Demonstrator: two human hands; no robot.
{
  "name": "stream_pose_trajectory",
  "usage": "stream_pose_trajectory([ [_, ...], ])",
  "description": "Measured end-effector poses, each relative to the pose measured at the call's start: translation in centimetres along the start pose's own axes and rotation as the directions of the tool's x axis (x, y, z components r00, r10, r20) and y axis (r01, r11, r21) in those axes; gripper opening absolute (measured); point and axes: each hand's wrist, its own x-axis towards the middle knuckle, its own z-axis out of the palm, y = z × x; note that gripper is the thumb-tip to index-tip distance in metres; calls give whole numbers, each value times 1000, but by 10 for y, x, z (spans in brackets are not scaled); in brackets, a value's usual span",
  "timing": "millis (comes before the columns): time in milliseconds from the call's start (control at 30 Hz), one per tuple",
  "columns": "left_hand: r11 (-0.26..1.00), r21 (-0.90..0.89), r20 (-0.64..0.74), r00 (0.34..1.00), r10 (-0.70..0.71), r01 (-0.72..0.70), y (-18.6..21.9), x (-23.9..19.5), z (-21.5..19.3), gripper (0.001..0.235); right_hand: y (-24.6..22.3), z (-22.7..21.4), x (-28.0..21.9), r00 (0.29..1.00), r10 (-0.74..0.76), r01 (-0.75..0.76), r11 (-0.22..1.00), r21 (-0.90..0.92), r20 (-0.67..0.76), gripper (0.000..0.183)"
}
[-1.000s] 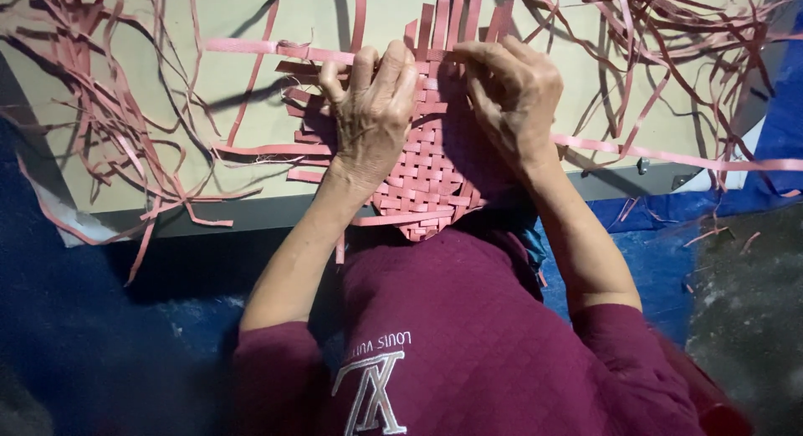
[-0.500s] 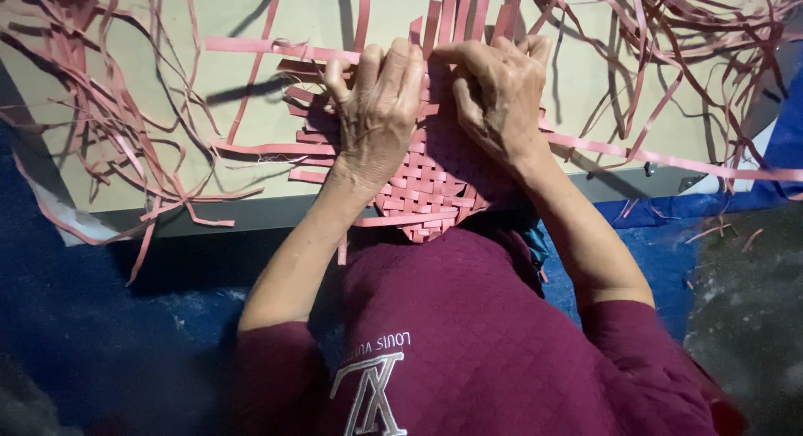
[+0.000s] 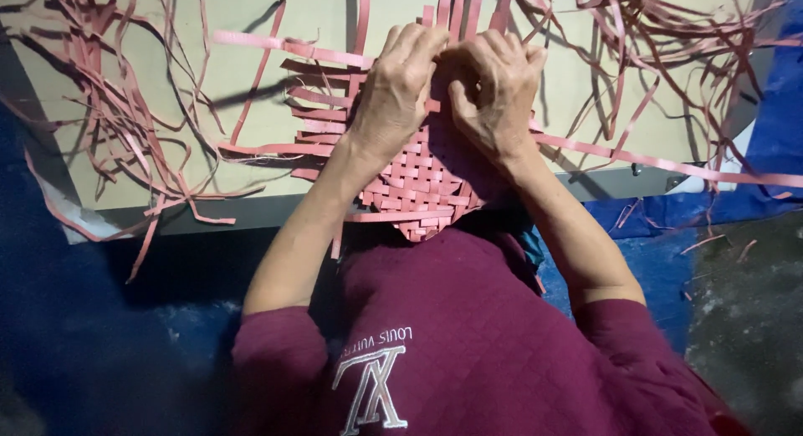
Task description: The person weaves pink plastic strips by hand on a flat work surface, interlacing them in an over-under pattern to form a growing woven mat. The hands repeatedly pull and adjust the strips to tighten the weave.
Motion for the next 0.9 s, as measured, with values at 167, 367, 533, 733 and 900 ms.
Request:
stream_pose_trajectory([
  [167, 1000, -16, 31, 999, -10, 10, -2, 5, 1, 19, -20, -25, 17, 990, 141, -127, 910, 394, -6, 16],
  [367, 998, -68, -39, 999, 11, -14, 1, 5, -4, 23, -6, -40, 36, 997, 71, -52, 923, 382, -37, 29],
  [533, 995, -98, -49, 999, -7, 2, 14, 6, -19, 22, 29, -18, 40, 999, -23, 16, 989, 148, 46, 35],
  [733, 997, -65, -84, 996, 35, -41, 25, 0, -23, 27, 11, -34, 62, 943, 119, -123, 992, -6, 312, 26],
  [900, 1000, -6, -68, 997, -25, 24, 9, -9, -7, 38, 22, -25, 64, 975, -105, 57, 970, 238, 195, 21],
])
